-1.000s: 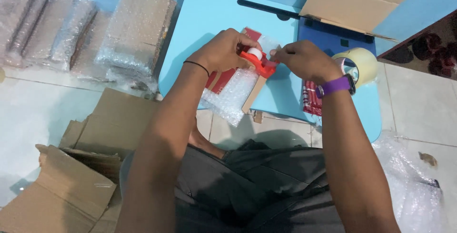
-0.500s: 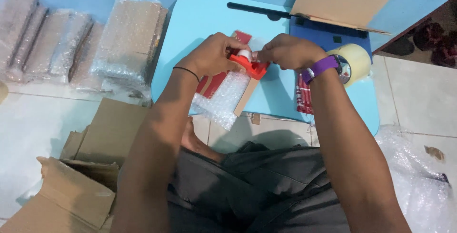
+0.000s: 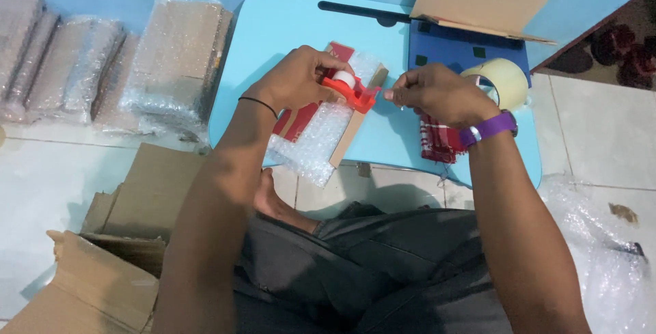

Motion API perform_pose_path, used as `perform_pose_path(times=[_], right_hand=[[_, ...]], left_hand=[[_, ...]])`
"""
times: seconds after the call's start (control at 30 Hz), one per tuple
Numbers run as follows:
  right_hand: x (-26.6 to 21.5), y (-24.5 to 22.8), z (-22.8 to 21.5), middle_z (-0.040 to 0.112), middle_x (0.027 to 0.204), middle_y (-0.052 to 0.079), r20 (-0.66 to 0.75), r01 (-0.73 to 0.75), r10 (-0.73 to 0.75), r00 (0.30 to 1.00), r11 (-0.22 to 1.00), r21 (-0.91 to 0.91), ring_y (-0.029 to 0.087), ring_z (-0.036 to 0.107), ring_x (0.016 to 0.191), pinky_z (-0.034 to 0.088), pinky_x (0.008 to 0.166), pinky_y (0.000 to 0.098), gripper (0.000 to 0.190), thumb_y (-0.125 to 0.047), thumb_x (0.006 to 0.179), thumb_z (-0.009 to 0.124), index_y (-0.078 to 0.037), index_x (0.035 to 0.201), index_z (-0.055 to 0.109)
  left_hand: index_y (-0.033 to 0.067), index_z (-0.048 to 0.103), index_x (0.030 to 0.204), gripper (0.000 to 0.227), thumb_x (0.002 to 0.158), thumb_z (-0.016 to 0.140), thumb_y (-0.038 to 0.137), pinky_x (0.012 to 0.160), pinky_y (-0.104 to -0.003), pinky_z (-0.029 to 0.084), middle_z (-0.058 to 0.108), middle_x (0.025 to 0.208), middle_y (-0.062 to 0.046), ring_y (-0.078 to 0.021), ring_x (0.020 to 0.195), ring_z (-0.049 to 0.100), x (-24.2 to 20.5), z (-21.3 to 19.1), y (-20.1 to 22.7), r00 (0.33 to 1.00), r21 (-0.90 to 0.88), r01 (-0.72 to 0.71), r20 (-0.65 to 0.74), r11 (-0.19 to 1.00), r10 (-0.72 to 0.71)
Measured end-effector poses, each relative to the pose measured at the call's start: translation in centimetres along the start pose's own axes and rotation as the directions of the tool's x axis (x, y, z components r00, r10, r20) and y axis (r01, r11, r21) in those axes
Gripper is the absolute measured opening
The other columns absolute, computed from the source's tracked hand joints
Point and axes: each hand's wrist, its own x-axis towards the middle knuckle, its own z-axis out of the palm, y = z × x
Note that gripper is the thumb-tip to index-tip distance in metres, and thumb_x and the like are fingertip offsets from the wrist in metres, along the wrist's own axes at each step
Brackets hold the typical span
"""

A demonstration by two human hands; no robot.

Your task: Wrapping a small object in bubble wrap and then cardboard for shipping.

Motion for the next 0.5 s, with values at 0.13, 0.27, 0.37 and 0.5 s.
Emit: perform_pose_path(times=[0.13, 0.27, 0.37, 0.5], right_hand=[[0.2, 1.9, 0.5, 0.056, 0.074, 0.010, 0.010, -0.021, 0.021, 1.000, 0.997, 0.069, 0.020, 0.049, 0.064, 0.039, 0.061, 0.0328, 0.018, -0.015, 0.099, 0.065, 0.001, 0.094, 0.073], [0.8, 2.9, 1.3, 0.060, 0.076, 0.007, 0.017, -0.047, 0.045, 0.999, 0.995, 0.089, 0.018, 0.052, 0.068, 0.042, 0.065, 0.0297, 0.016, -0.015, 0.099, 0.066, -0.002, 0.095, 0.074], [1.2, 3.0, 1.7, 0.063, 0.079, 0.009, 0.018, -0.063, 0.062, 0.998, 0.997, 0.054, 0.020, 0.054, 0.071, 0.042, 0.068, 0.0302, 0.018, -0.018, 0.099, 0.066, -0.002, 0.097, 0.075], [3.5, 4.9, 2.4, 0.071, 0.088, 0.014, -0.036, -0.023, 0.018, 0.999, 0.990, -0.139, 0.027, 0.067, 0.084, 0.047, 0.075, 0.0357, 0.027, -0.027, 0.092, 0.075, -0.002, 0.103, 0.078]], left_hand=[[0.0039, 0.069, 0.131, 0.052, 0.082, 0.086, 0.007, 0.104, -0.045, 0.051, 0.067, 0.132, -0.022, -0.0426, 0.129, 0.059, -0.1, -0.3, -0.3, 0.999, 0.002, -0.031, 0.027, 1.000, 0.030], [0.0059, 0.070, 0.131, 0.053, 0.081, 0.088, 0.005, 0.106, -0.042, 0.050, 0.069, 0.132, -0.021, -0.0405, 0.129, 0.060, -0.1, -0.1, -0.5, 1.000, -0.029, 0.000, 0.012, 1.000, 0.001], [0.0045, 0.068, 0.132, 0.055, 0.081, 0.088, 0.006, 0.105, -0.041, 0.051, 0.068, 0.131, -0.022, -0.0392, 0.127, 0.061, 0.1, -0.1, -0.8, 1.000, -0.016, -0.013, 0.006, 1.000, 0.013], [0.0059, 0.071, 0.129, 0.052, 0.080, 0.089, 0.007, 0.101, -0.038, 0.054, 0.070, 0.129, -0.019, -0.0346, 0.124, 0.064, 0.2, -0.2, -1.1, 1.000, -0.005, -0.026, 0.000, 1.000, 0.026]])
